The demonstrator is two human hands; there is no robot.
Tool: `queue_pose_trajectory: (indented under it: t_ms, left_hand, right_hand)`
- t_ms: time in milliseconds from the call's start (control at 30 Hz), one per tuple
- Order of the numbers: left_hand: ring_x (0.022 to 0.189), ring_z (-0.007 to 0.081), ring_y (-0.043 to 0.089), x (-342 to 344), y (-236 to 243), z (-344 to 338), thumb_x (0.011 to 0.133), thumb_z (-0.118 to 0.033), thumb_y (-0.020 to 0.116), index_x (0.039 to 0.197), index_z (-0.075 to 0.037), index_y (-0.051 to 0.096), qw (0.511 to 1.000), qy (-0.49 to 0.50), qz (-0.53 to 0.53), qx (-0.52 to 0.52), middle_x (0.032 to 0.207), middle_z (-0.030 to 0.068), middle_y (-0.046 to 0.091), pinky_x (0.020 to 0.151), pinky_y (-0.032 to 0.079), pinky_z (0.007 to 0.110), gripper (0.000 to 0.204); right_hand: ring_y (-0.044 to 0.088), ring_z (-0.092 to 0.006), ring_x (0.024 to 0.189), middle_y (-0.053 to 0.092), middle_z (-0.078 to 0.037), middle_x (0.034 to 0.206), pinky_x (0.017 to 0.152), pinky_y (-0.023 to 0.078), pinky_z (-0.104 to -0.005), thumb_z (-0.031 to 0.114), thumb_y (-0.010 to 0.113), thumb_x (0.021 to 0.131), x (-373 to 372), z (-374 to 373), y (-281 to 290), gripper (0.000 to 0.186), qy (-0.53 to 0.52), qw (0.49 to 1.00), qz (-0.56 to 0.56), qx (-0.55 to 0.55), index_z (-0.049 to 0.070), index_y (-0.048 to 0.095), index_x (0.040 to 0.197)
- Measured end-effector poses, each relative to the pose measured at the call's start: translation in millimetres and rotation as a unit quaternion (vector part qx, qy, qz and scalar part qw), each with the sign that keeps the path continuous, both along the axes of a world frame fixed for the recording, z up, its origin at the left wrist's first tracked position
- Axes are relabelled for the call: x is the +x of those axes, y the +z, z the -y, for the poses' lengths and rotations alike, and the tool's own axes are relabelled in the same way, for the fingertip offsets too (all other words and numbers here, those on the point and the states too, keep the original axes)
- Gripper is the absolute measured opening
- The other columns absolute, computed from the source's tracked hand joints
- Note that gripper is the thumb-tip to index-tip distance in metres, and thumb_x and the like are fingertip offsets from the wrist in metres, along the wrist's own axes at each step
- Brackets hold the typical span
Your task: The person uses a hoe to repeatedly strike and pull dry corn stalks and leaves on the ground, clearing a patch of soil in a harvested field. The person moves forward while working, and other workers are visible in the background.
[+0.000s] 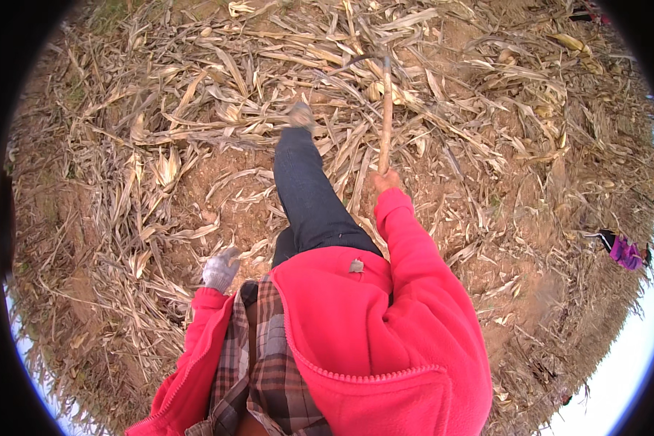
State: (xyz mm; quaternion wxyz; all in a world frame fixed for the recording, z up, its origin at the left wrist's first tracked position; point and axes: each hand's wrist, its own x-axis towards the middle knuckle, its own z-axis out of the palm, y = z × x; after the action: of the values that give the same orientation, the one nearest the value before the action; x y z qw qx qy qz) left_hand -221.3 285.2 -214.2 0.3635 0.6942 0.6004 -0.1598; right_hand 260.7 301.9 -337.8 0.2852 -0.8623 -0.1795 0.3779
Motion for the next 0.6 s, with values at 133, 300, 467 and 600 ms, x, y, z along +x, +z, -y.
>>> queue_pose_trajectory:
  t_ms: [133, 300, 467, 600]
  left_hand:
    - [0.097, 0.0308, 0.062, 11, 2, 13, 0.079, -0.028, 0.059, 0.107, -0.017, 0.064, 0.999, 0.04, -0.009, -0.014, 0.104, 0.0119, 0.066, 0.085, 0.049, 0.042, 0.031]
    - [0.099, 0.0316, 0.062, 18, 3, 42, 0.08, -0.034, 0.056, 0.113, -0.021, 0.062, 0.994, 0.058, -0.045, -0.085, 0.11, 0.0122, 0.064, 0.086, 0.048, 0.042, 0.036]
    - [0.098, 0.0317, 0.062, 59, -4, 10, 0.082, -0.038, 0.055, 0.114, -0.023, 0.061, 0.985, -0.007, -0.071, -0.158, 0.11, 0.0111, 0.064, 0.086, 0.049, 0.042, 0.036]
    - [0.096, 0.0329, 0.062, 125, -4, -50, 0.081, -0.038, 0.056, 0.113, -0.022, 0.061, 0.99, -0.045, -0.047, -0.125, 0.109, 0.0126, 0.064, 0.083, 0.049, 0.043, 0.036]
  right_hand:
    - [0.051, -0.0168, 0.042, 0.054, -0.007, 0.053, 0.04, 0.04, -0.0315, 0.011, 0.069, 0.072, 3, -27, 6, 0.017, -0.116, 0.977, -0.177, 0.041, 0.002, 0.057, 0.066]
    - [0.049, -0.0194, 0.04, 0.048, -0.006, 0.05, 0.038, 0.039, -0.0319, 0.008, 0.062, 0.076, 28, -45, -15, 0.016, -0.26, 0.901, -0.339, 0.071, 0.003, 0.052, 0.064]
    - [0.054, -0.0217, 0.049, 0.054, -0.008, 0.055, 0.05, 0.046, -0.0342, 0.015, 0.063, 0.076, 97, -22, -75, 0.019, -0.316, 0.907, -0.277, 0.01, 0.002, 0.056, 0.065]
    - [0.06, -0.0237, 0.06, 0.061, -0.01, 0.064, 0.062, 0.049, -0.0355, 0.022, 0.065, 0.076, 157, -18, -120, 0.023, -0.338, 0.916, -0.206, -0.067, -0.001, 0.062, 0.073]
